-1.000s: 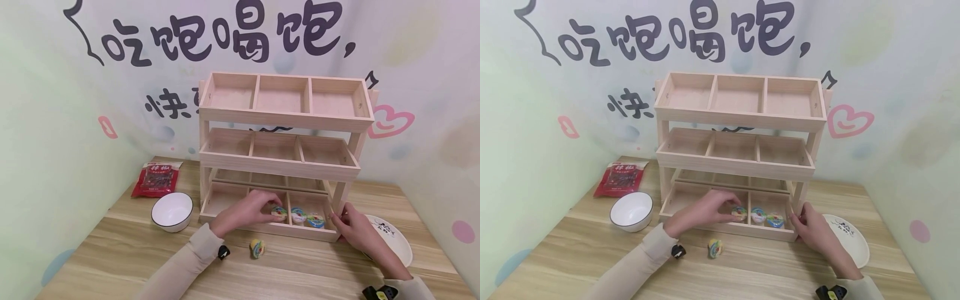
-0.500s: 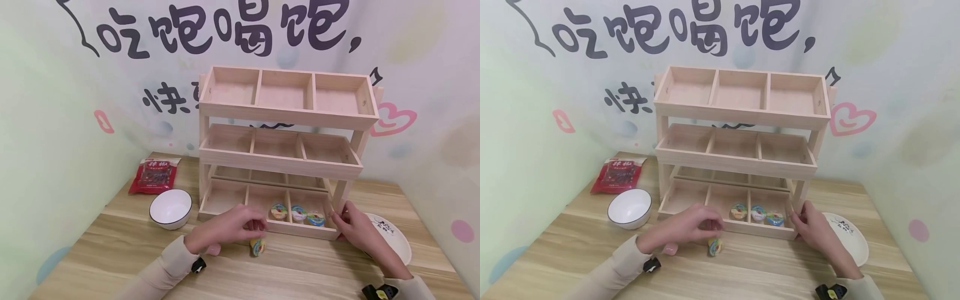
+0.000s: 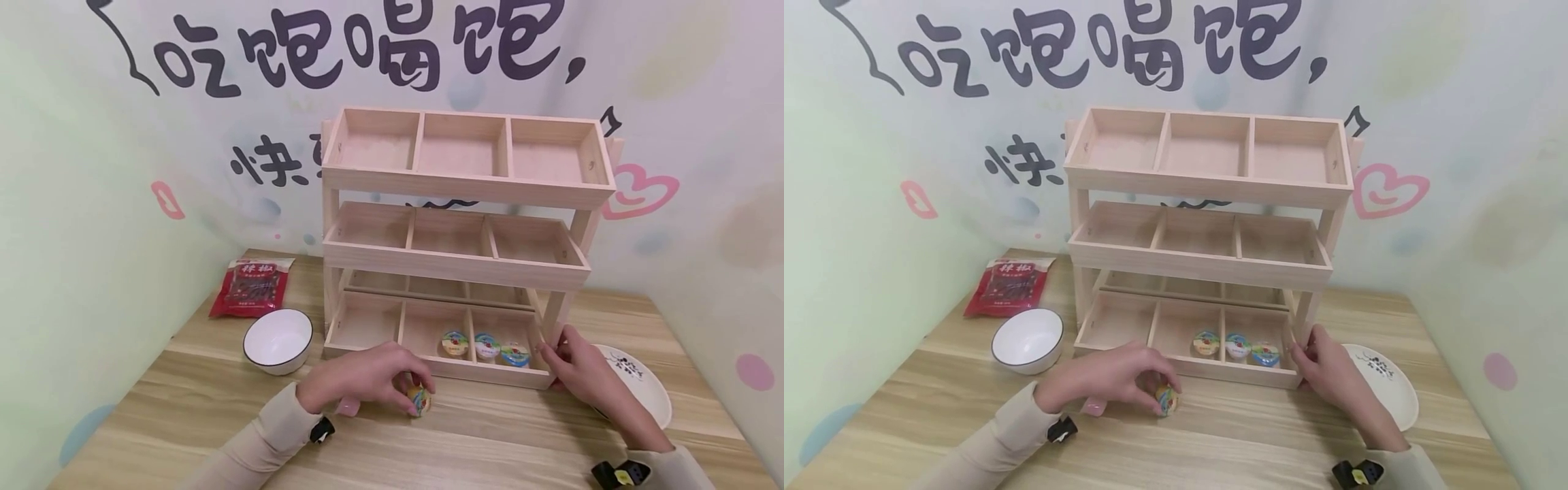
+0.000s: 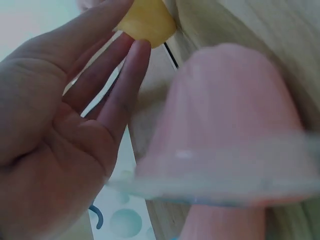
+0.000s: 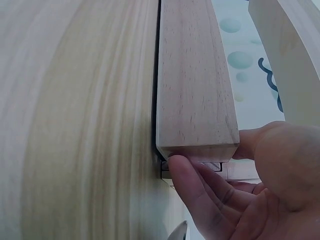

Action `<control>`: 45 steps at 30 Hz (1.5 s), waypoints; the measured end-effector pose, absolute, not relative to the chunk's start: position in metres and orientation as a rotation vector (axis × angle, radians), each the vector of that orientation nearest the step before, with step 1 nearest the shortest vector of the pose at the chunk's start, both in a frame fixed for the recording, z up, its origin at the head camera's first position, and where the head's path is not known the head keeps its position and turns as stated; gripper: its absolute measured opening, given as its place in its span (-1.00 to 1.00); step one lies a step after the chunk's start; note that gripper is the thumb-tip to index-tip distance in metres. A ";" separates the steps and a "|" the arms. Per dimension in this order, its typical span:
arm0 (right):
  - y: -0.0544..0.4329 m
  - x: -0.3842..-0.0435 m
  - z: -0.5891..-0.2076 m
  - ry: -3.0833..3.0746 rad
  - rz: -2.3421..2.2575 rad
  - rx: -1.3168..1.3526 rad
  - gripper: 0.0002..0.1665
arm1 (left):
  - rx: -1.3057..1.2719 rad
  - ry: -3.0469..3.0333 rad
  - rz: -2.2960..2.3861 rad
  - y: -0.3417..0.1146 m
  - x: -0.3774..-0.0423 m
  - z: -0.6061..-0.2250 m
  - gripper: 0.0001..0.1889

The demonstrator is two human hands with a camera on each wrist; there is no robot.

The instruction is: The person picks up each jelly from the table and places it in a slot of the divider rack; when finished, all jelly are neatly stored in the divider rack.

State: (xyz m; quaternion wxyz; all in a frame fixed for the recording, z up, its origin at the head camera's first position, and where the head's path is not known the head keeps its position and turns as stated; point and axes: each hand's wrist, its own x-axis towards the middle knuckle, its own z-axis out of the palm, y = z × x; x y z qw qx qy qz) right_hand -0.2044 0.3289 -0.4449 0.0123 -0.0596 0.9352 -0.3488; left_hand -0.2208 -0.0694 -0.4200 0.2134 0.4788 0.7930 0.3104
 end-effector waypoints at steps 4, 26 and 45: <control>0.329 -0.205 -0.445 2.914 -1.085 -0.177 -0.51 | 1.294 2.227 0.913 -0.067 -0.220 -0.420 -0.78; 0.329 -0.205 -0.443 2.900 -1.112 -0.170 -0.48 | 1.277 2.306 0.805 -0.063 -0.213 -0.421 -0.66; 0.329 -0.204 -0.445 2.896 -1.118 -0.172 -0.50 | 1.392 2.442 0.946 -0.058 -0.221 -0.404 -0.74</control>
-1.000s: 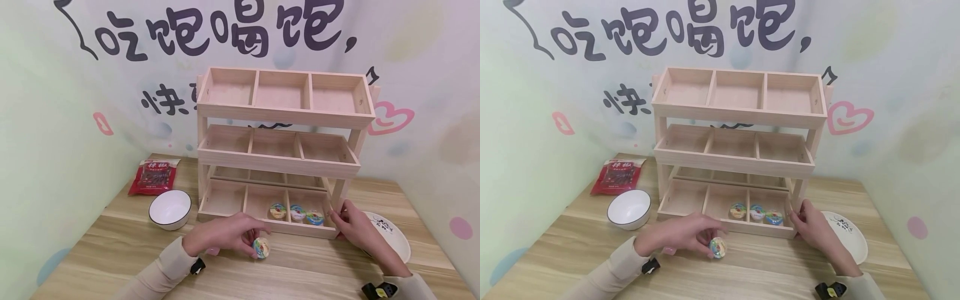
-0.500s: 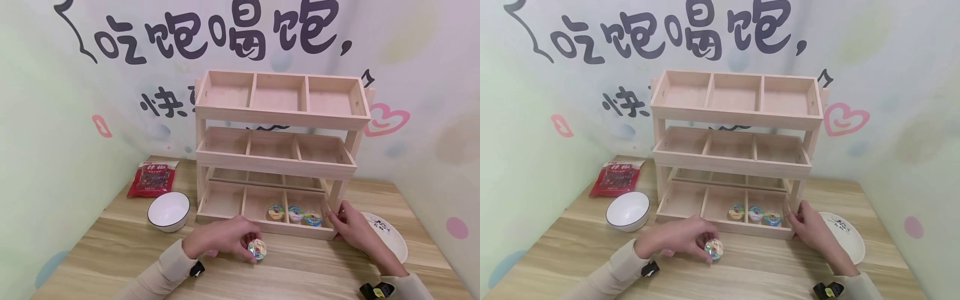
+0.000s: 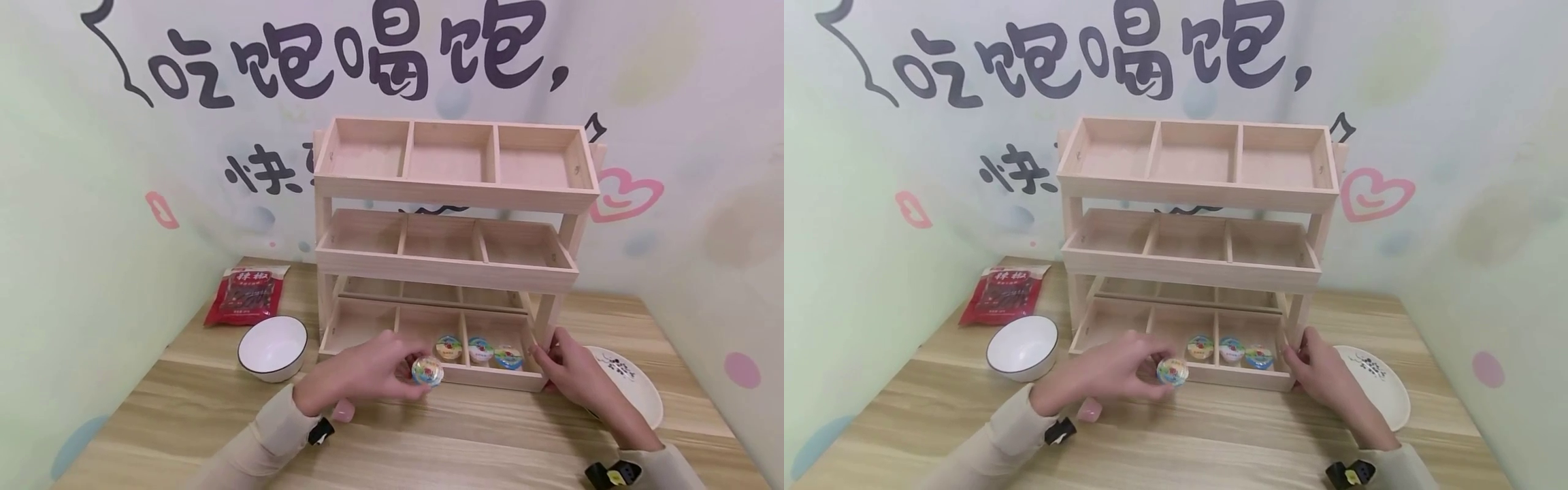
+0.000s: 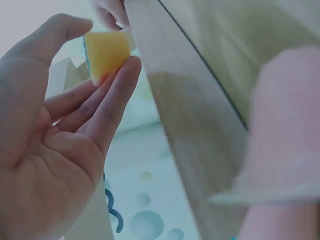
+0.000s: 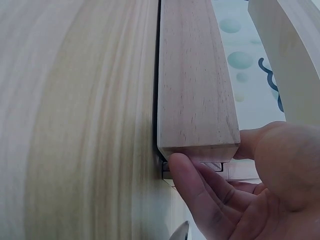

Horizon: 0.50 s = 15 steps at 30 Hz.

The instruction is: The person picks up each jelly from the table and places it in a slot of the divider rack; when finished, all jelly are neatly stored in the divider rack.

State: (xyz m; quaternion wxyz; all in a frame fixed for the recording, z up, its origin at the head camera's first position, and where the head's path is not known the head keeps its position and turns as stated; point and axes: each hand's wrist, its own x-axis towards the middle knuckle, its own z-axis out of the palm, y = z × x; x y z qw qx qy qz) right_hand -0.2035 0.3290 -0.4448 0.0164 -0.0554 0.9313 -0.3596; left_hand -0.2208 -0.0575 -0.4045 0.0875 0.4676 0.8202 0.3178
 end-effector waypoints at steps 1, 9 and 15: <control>0.330 -0.203 -0.445 2.898 -1.118 -0.175 -0.50 | 1.396 2.452 0.960 -0.056 -0.223 -0.401 -0.72; 0.330 -0.202 -0.445 2.897 -1.146 -0.192 -0.49 | 1.290 2.571 0.990 -0.051 -0.242 -0.388 -0.62; 0.330 -0.201 -0.445 2.897 -1.144 -0.182 -0.50 | 1.232 2.584 0.956 -0.048 -0.253 -0.387 -0.66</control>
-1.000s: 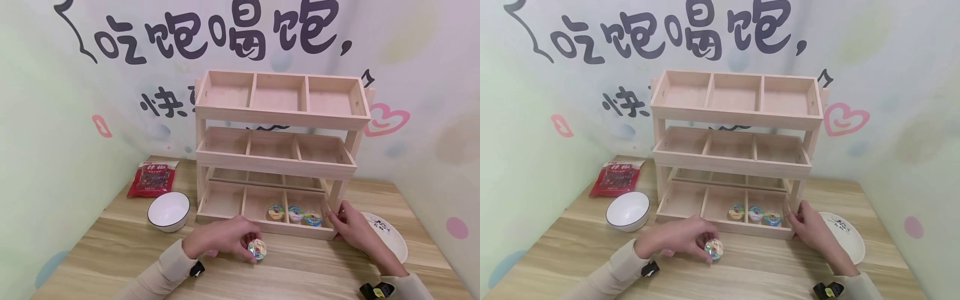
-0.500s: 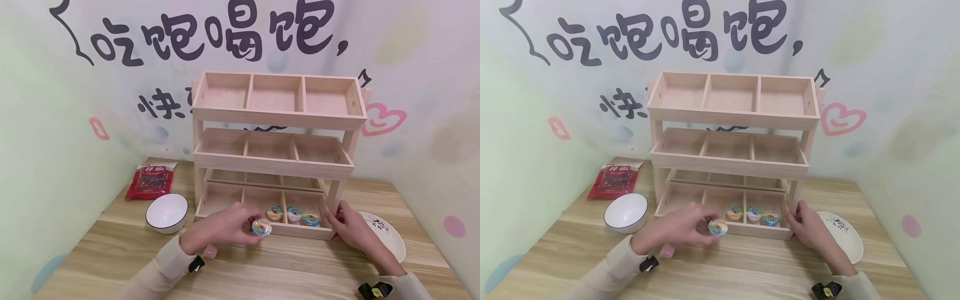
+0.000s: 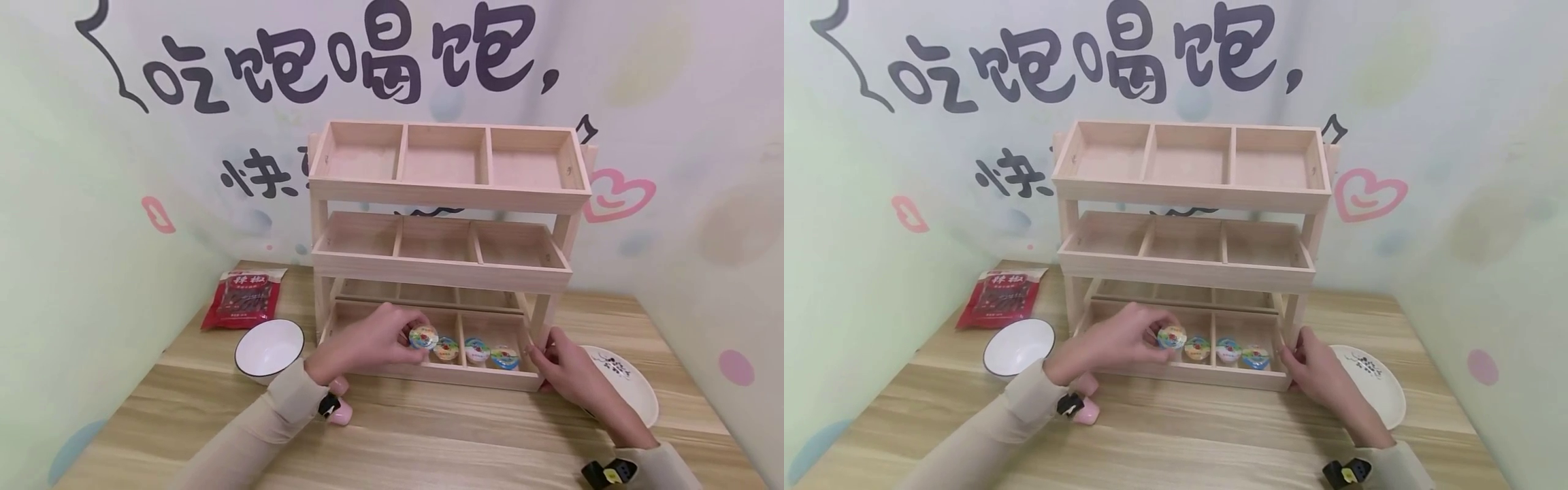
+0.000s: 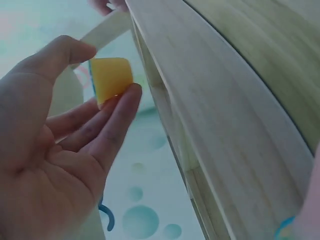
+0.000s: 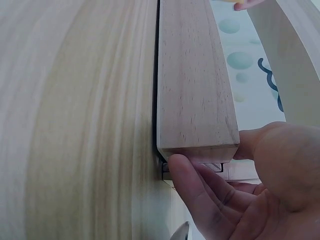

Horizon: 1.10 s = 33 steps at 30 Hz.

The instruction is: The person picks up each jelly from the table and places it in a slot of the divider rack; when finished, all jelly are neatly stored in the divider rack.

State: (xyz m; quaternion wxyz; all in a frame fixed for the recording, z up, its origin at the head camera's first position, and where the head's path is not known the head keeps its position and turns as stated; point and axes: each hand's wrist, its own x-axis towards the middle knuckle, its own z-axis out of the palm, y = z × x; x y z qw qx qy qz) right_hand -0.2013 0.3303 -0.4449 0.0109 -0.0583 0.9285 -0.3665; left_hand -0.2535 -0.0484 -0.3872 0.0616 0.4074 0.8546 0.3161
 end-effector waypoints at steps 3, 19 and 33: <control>0.330 -0.201 -0.445 2.896 -1.141 -0.178 -0.49 | 1.231 2.604 0.895 -0.047 -0.259 -0.391 -0.71; 0.330 -0.201 -0.444 2.882 -1.141 -0.150 -0.47 | 1.184 2.607 0.548 -0.036 -0.276 -0.400 -0.71; 0.330 -0.202 -0.444 2.869 -1.135 -0.132 -0.50 | 1.183 2.644 0.411 -0.031 -0.272 -0.394 -0.67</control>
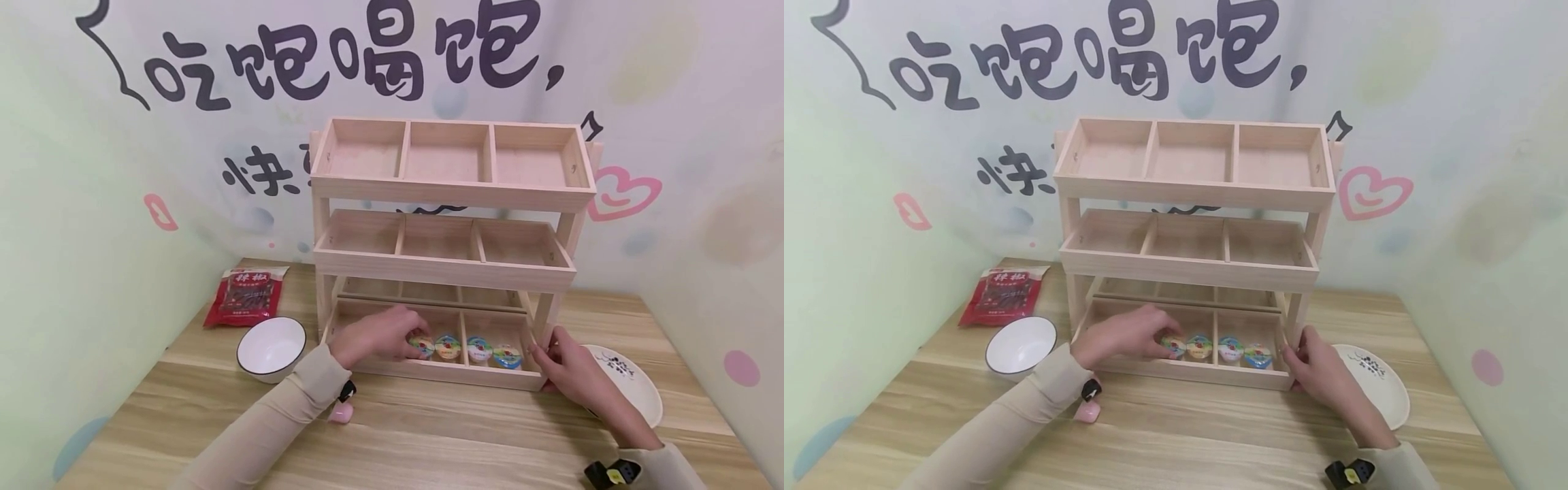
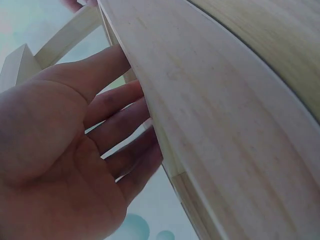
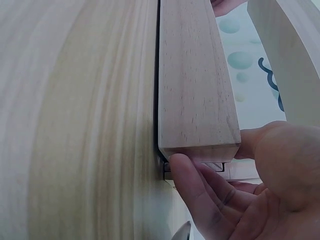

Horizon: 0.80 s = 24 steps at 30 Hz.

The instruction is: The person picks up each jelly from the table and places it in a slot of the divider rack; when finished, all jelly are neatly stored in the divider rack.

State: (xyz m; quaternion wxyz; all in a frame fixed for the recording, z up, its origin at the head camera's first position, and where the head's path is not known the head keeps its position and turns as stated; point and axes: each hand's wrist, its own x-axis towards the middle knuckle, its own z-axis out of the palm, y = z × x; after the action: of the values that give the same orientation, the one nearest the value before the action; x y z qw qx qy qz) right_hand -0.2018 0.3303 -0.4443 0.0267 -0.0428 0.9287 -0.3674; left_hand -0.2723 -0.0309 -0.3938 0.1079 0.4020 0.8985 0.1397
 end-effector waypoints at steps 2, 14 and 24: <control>0.330 -0.202 -0.444 2.871 -1.132 -0.137 -0.50 | 1.166 2.658 0.388 -0.032 -0.272 -0.393 -0.64; 0.331 -0.203 -0.446 2.881 -1.130 -0.165 -0.52 | 1.172 2.664 0.396 -0.032 -0.274 -0.397 -0.67; 0.331 -0.202 -0.446 2.872 -1.150 -0.171 -0.51 | 1.157 2.681 0.360 -0.033 -0.275 -0.399 -0.60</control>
State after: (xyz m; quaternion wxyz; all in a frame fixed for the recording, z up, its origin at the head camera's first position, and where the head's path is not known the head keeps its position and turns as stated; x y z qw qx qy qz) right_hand -0.2018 0.3305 -0.4458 0.0214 -0.0551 0.9267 -0.3710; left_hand -0.2747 -0.0329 -0.3987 0.0995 0.3911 0.9068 0.1217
